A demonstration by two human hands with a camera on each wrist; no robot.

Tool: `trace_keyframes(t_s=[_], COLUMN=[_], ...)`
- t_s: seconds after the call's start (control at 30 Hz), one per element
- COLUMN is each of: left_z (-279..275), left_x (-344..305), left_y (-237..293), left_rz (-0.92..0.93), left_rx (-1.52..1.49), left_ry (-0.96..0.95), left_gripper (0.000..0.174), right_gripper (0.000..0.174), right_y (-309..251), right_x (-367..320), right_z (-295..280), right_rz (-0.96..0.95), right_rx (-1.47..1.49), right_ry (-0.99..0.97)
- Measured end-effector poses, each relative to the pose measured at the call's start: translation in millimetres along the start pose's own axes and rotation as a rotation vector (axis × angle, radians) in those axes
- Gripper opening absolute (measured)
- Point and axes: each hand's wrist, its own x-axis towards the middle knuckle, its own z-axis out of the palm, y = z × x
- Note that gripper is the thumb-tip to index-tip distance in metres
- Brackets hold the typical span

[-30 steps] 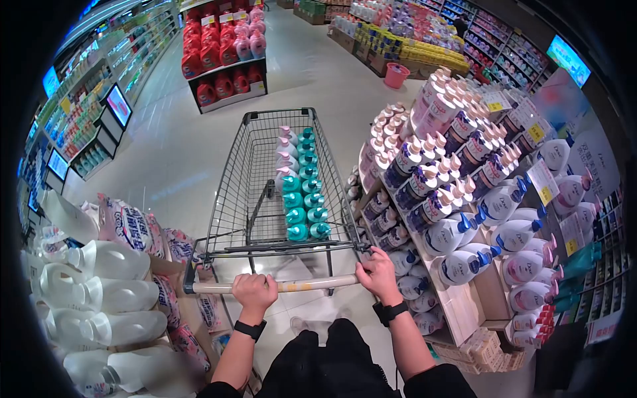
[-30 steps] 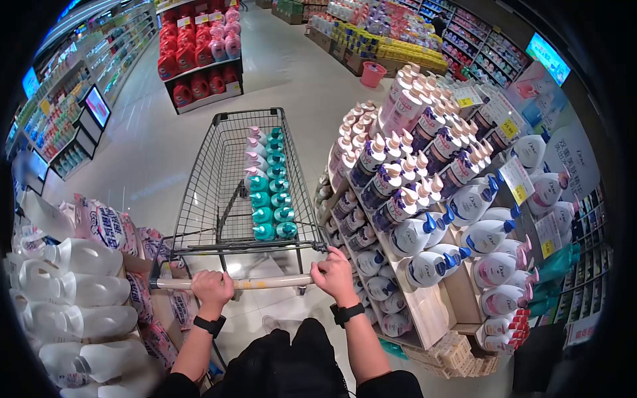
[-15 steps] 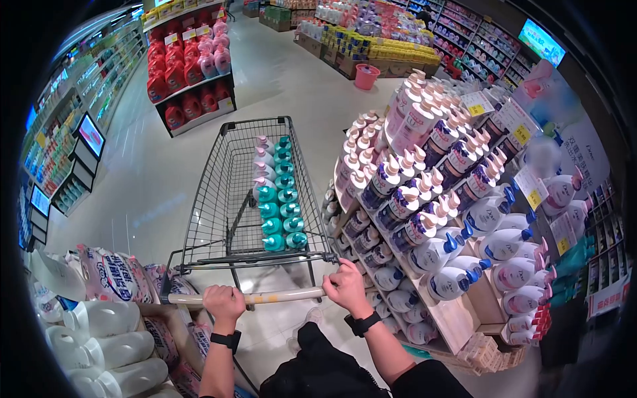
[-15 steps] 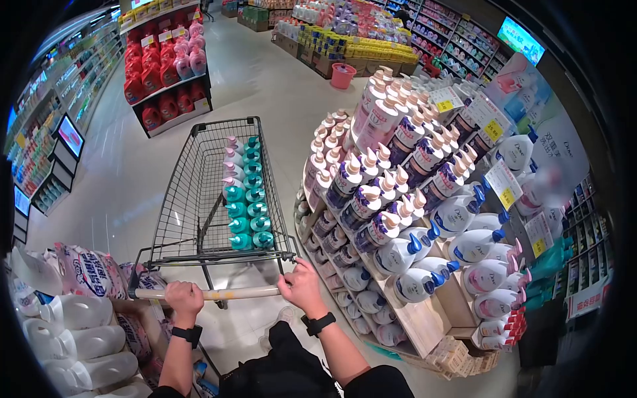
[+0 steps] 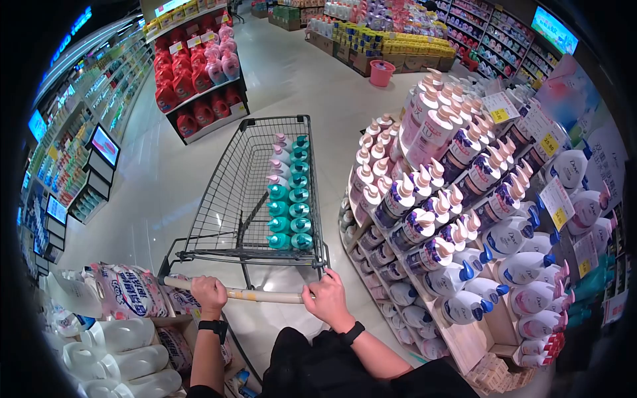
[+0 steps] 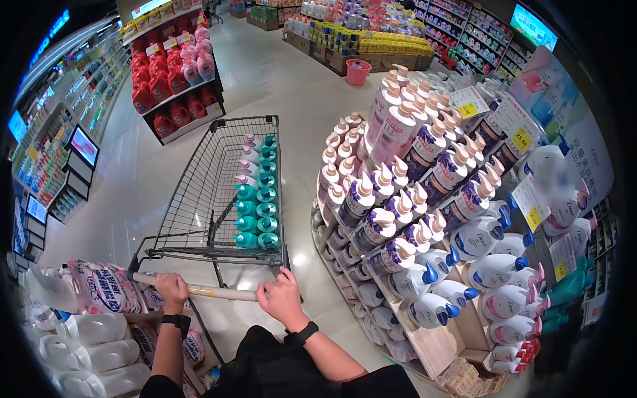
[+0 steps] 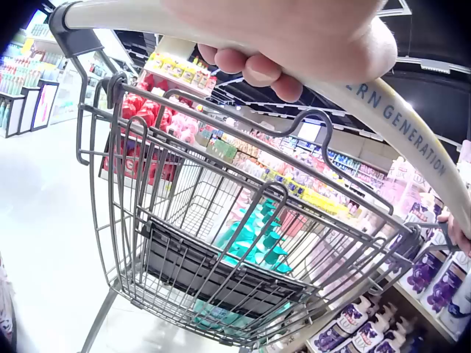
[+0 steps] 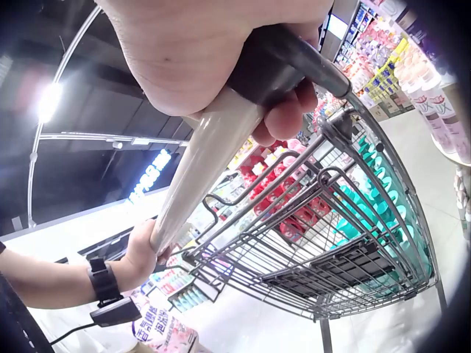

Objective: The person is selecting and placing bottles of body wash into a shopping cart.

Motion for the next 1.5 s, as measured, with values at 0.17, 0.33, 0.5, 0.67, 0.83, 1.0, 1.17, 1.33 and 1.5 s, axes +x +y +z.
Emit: trace_keyframes(t_s=[0.17,0.33,0.5,0.67,0.83,1.0,1.17,1.33,1.5], left_z=[20,34,48,72,89,112,133,150,169], left_x=[20,36,59,83,113,141,170,192,213], left_y=[-21,-29,-29,-37,-38,-43,-47,-52,-51], left_rz=[0.040,0.062,0.087,0.122,0.123,0.150,0.159,0.133,0.128], left_rx=[-0.014,-0.030,-0.074,-0.149,-0.207,-0.245,-0.254,-0.216,-0.217], left_ry=[0.005,0.015,0.004,-0.015,-0.041,-0.066,-0.117,-0.126,-0.148], left_gripper=[0.018,0.018,0.016,0.015,0.017,0.020,0.021,0.020,0.021], right_gripper=[0.021,0.021,0.019,0.021,0.020,0.020,0.017,0.016,0.017], right_y=[-1,5,8,16,24,38,53,69,87], right_x=[19,32,48,65,86,110,136,157,182], right_z=[10,18,20,26,33,41,50,63,65], right_rz=[0.029,0.041,0.083,0.124,0.156,0.185,0.168,0.180,0.172], right_rx=[-0.027,-0.035,-0.035,-0.120,-0.158,-0.190,-0.202,-0.201,-0.201], right_ry=[0.001,0.027,0.061,0.038,0.070,0.098,0.156,0.218,0.257])
